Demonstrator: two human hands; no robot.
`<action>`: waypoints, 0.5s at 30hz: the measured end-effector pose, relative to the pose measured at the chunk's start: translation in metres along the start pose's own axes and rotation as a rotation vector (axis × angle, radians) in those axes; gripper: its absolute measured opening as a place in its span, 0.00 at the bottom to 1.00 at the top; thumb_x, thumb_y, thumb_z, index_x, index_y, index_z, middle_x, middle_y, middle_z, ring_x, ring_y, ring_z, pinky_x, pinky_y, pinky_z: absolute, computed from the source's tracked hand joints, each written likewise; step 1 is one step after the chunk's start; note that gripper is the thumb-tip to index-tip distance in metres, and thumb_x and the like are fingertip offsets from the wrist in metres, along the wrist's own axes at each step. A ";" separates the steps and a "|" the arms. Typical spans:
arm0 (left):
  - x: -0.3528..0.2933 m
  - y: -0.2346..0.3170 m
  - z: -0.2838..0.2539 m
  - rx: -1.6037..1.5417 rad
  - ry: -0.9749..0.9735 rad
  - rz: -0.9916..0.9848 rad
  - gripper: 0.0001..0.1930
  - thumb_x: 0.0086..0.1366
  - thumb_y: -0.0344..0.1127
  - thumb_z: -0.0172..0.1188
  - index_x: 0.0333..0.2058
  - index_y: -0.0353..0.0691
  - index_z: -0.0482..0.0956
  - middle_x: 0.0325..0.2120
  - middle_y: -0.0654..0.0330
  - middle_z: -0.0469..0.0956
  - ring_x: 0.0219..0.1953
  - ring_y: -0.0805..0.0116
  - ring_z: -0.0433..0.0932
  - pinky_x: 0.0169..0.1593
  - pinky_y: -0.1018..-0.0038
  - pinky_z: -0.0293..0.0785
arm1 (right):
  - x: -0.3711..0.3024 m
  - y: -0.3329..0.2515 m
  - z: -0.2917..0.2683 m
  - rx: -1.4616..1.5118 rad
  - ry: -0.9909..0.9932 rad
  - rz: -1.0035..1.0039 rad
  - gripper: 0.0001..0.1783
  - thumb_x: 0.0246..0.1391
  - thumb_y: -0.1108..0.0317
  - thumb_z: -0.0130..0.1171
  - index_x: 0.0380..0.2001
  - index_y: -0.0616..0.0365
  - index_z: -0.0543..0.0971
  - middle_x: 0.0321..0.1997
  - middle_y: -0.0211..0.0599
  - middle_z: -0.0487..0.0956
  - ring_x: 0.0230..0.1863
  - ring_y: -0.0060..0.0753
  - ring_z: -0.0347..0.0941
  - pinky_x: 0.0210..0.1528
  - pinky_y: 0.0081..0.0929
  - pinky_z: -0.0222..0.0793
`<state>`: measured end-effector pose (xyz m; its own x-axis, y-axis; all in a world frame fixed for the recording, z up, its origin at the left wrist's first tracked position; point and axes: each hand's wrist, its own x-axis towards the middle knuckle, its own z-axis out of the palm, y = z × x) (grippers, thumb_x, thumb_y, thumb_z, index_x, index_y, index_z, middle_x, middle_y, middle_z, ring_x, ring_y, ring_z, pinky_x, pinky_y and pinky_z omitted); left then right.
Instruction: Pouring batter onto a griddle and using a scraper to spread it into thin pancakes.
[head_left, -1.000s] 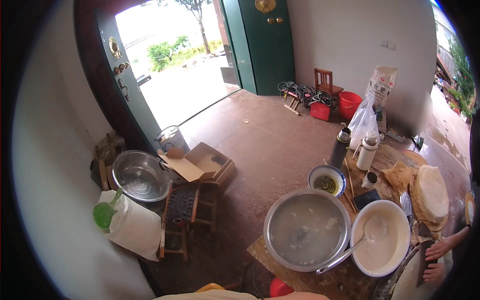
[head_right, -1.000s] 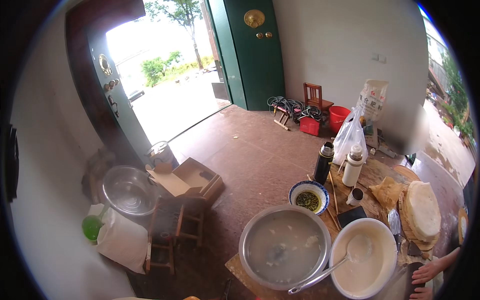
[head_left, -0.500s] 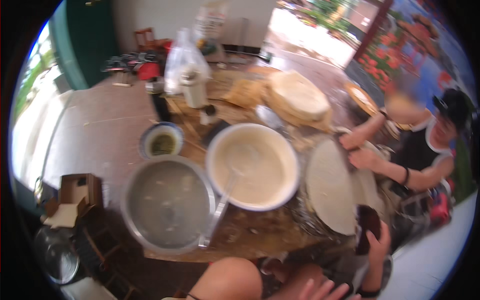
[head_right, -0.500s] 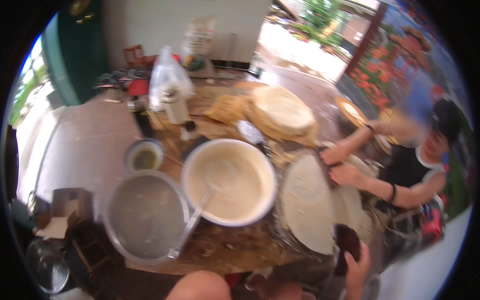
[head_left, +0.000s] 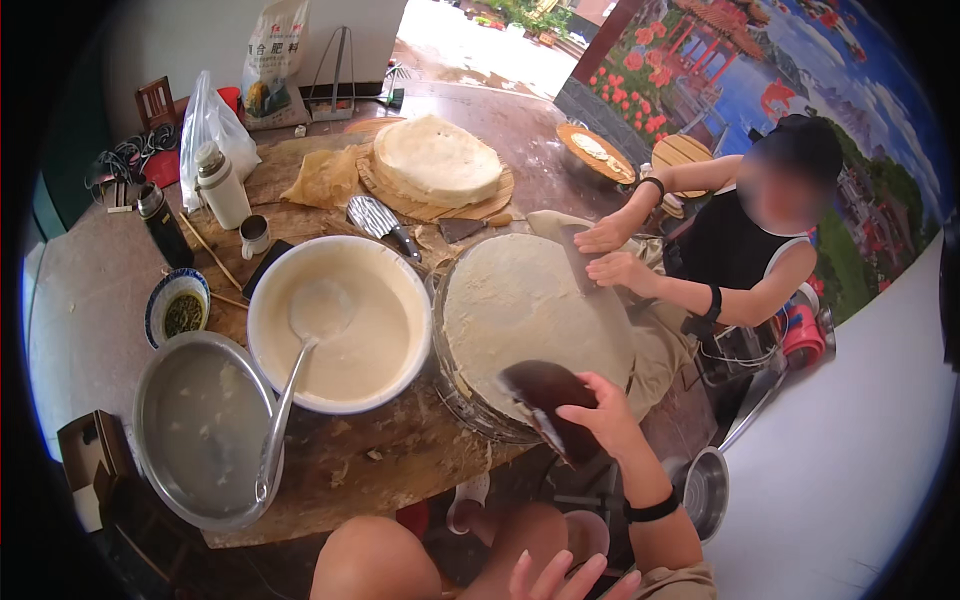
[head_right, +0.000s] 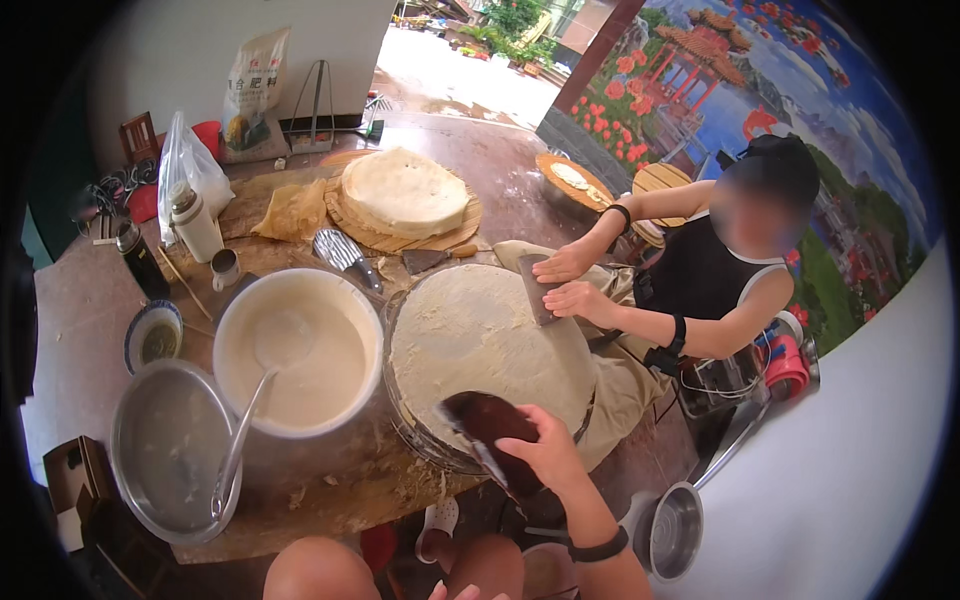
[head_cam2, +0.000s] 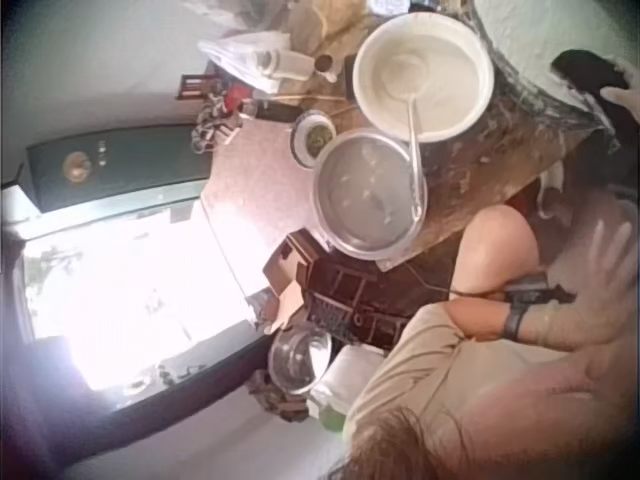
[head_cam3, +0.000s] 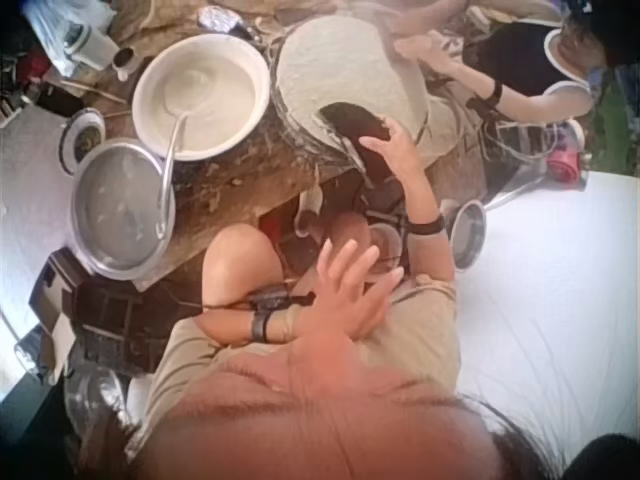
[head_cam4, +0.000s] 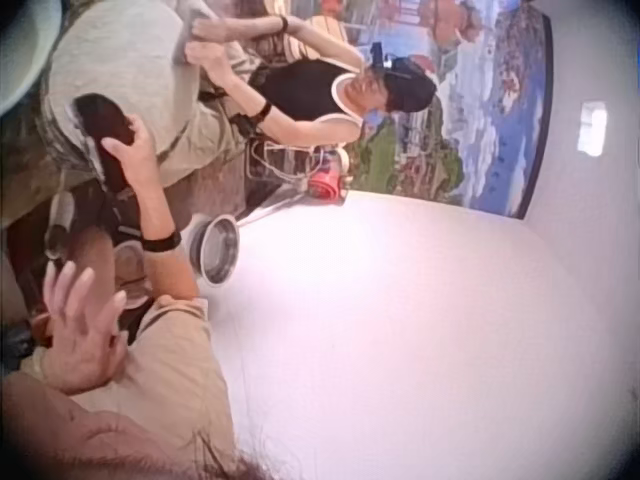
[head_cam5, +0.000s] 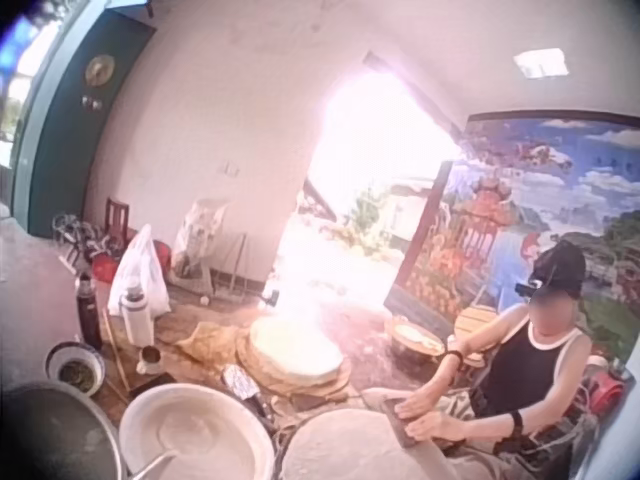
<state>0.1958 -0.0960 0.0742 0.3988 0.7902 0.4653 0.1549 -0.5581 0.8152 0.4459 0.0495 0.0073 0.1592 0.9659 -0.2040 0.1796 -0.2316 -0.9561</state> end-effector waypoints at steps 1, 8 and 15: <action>0.000 0.002 0.002 -0.004 -0.011 -0.001 0.28 0.52 0.34 0.63 0.54 0.51 0.73 0.60 0.51 0.59 0.64 0.45 0.54 0.63 0.42 0.49 | 0.011 -0.005 0.007 -0.083 -0.062 -0.009 0.26 0.46 0.74 0.67 0.49 0.66 0.72 0.43 0.37 0.79 0.43 0.24 0.74 0.48 0.23 0.70; 0.003 -0.005 0.010 -0.017 -0.043 -0.020 0.28 0.52 0.34 0.64 0.55 0.50 0.73 0.62 0.51 0.58 0.66 0.46 0.51 0.63 0.40 0.47 | 0.101 -0.019 0.024 -0.595 -0.095 -0.233 0.22 0.40 0.68 0.69 0.41 0.63 0.77 0.36 0.42 0.81 0.41 0.34 0.77 0.46 0.29 0.69; 0.009 -0.012 0.010 0.016 -0.053 -0.032 0.28 0.55 0.35 0.62 0.57 0.49 0.72 0.63 0.50 0.56 0.67 0.47 0.49 0.64 0.43 0.44 | 0.185 -0.019 -0.017 -0.757 0.170 -0.329 0.28 0.38 0.58 0.71 0.41 0.65 0.79 0.39 0.49 0.81 0.43 0.43 0.78 0.46 0.33 0.71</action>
<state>0.2067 -0.0844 0.0656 0.4406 0.7935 0.4198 0.1825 -0.5370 0.8236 0.4880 0.2303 -0.0091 0.1177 0.9812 0.1531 0.8353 -0.0144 -0.5497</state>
